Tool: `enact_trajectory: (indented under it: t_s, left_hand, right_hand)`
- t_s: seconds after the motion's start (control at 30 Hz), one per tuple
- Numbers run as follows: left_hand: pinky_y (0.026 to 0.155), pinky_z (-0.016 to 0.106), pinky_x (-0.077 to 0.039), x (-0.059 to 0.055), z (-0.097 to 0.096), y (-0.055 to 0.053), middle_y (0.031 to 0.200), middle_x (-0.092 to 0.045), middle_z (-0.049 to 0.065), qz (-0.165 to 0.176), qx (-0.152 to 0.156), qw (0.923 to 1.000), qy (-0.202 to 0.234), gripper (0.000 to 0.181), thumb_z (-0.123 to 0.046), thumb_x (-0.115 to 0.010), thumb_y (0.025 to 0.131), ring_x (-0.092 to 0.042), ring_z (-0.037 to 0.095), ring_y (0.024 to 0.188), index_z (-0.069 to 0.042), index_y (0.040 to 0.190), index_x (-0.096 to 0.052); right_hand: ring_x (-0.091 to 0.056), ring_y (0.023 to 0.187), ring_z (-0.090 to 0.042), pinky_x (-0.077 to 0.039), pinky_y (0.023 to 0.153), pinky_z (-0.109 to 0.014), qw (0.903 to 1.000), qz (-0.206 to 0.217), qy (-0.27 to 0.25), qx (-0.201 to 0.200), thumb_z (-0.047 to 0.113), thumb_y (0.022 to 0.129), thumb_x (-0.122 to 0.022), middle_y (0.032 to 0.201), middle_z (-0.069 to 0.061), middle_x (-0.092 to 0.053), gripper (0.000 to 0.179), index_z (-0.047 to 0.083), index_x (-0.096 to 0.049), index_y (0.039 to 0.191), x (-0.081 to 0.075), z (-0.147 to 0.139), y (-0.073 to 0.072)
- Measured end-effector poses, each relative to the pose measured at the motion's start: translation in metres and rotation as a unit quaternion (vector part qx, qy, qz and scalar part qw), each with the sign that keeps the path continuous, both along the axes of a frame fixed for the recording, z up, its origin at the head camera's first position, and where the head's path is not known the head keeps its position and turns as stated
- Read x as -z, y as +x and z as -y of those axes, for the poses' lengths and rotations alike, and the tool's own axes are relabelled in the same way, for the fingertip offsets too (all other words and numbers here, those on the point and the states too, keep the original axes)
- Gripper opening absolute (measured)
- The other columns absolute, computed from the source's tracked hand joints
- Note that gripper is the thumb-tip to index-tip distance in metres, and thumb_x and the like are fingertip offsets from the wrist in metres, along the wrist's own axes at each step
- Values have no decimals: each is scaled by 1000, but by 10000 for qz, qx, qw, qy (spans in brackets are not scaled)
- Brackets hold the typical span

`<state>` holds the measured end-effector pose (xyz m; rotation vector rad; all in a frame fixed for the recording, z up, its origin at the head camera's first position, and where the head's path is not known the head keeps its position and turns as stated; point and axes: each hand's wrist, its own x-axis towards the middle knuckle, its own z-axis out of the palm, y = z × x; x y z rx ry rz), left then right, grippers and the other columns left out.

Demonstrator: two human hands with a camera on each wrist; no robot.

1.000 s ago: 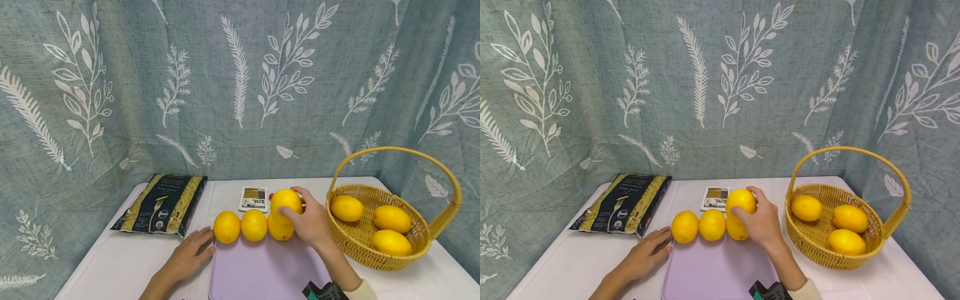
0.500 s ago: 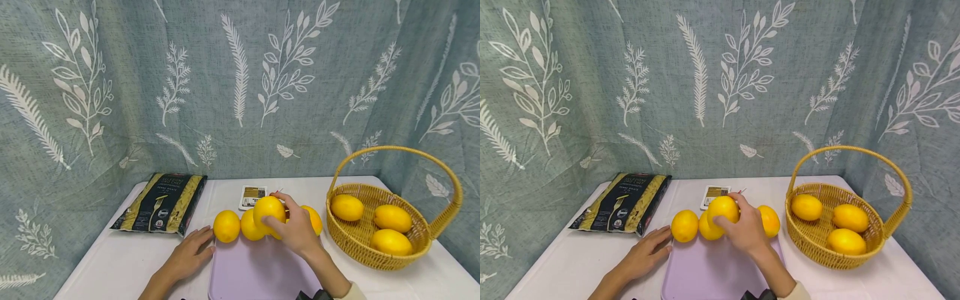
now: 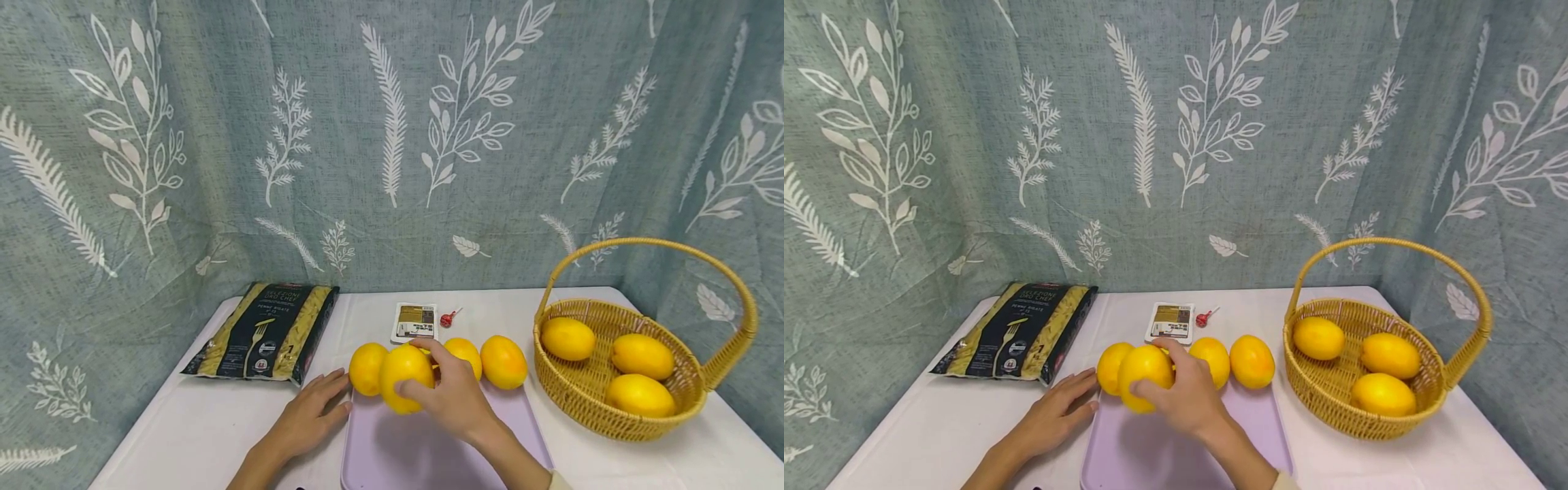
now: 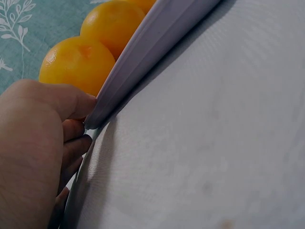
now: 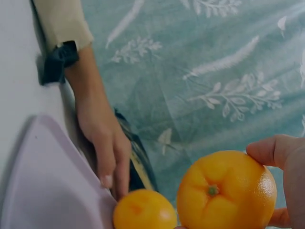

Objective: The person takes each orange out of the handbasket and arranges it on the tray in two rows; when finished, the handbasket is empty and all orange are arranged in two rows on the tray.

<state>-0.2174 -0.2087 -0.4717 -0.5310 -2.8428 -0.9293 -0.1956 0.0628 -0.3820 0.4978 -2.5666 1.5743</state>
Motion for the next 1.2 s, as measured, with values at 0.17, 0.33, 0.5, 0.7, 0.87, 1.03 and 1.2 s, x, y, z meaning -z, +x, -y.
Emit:
enact_trajectory:
  t_s: [0.17, 0.33, 0.5, 0.7, 0.87, 1.03, 1.2]
  left_hand:
    - [124, 51, -26, 1, 0, 0, 150, -54, 11, -78, 8, 10000, -9, 53, -33, -65, 97, -45, 31, 143, -8, 143, -59]
    - [124, 51, -26, 2, 1, 0, 150, -54, 10, -79, 27, 10000, -13, 52, -33, -65, 97, -45, 30, 143, -8, 143, -59]
    - [124, 51, -25, 2, 1, 0, 150, -53, 11, -46, 36, 10000, 0, 52, -33, -64, 97, -45, 30, 143, -8, 143, -59]
    - [124, 52, -26, 1, 1, 1, 151, -53, 11, -62, 47, 10000, 5, 52, -35, -64, 97, -45, 31, 143, -8, 143, -59]
    - [124, 52, -25, 2, 1, 0, 150, -53, 12, -69, 35, 10000, -21, 50, -32, -64, 97, -45, 32, 143, -10, 142, -61]
    - [124, 52, -25, 1, 1, 1, 150, -53, 11, -12, 26, 10000, 7, 48, -30, -64, 97, -44, 32, 143, -12, 142, -61]
    - [124, 52, -25, -1, 2, 1, 152, -52, 10, 53, 27, 10000, -5, 50, -33, -64, 98, -43, 31, 144, -11, 143, -60]
  right_hand:
    - [-64, 83, -18, -56, 69, -29, 9996, 47, -36, -265, 30, 81, -75, 107, -8, -70, 57, 18, -60, 135, 5, 7, 4]
    - [-63, 82, -17, -56, 69, -28, 9992, 32, 7, -394, 31, 81, -75, 106, -7, -69, 58, 13, -60, 134, 11, 13, 6]
    - [-61, 83, -18, -54, 69, -27, 9984, 190, 151, -512, 38, 81, -75, 104, -6, -68, 63, 9, -59, 135, 17, 17, 7]
    - [-63, 88, -14, -55, 73, -28, 9966, 398, 217, -683, 42, 82, -77, 105, -4, -69, 67, 7, -58, 136, 25, 23, 8]
    - [-63, 90, -16, -55, 75, -26, 9948, 546, 198, -838, 43, 82, -78, 110, -1, -67, 65, 8, -58, 134, 34, 26, 7]
    - [-61, 91, -16, -54, 74, -25, 9936, 536, 243, -964, 44, 83, -78, 111, -1, -66, 65, 7, -59, 132, 40, 30, 6]
    - [-61, 89, -11, -54, 75, -24, 9933, 462, 446, -965, 46, 82, -78, 109, -1, -66, 63, 7, -60, 128, 45, 31, 7]
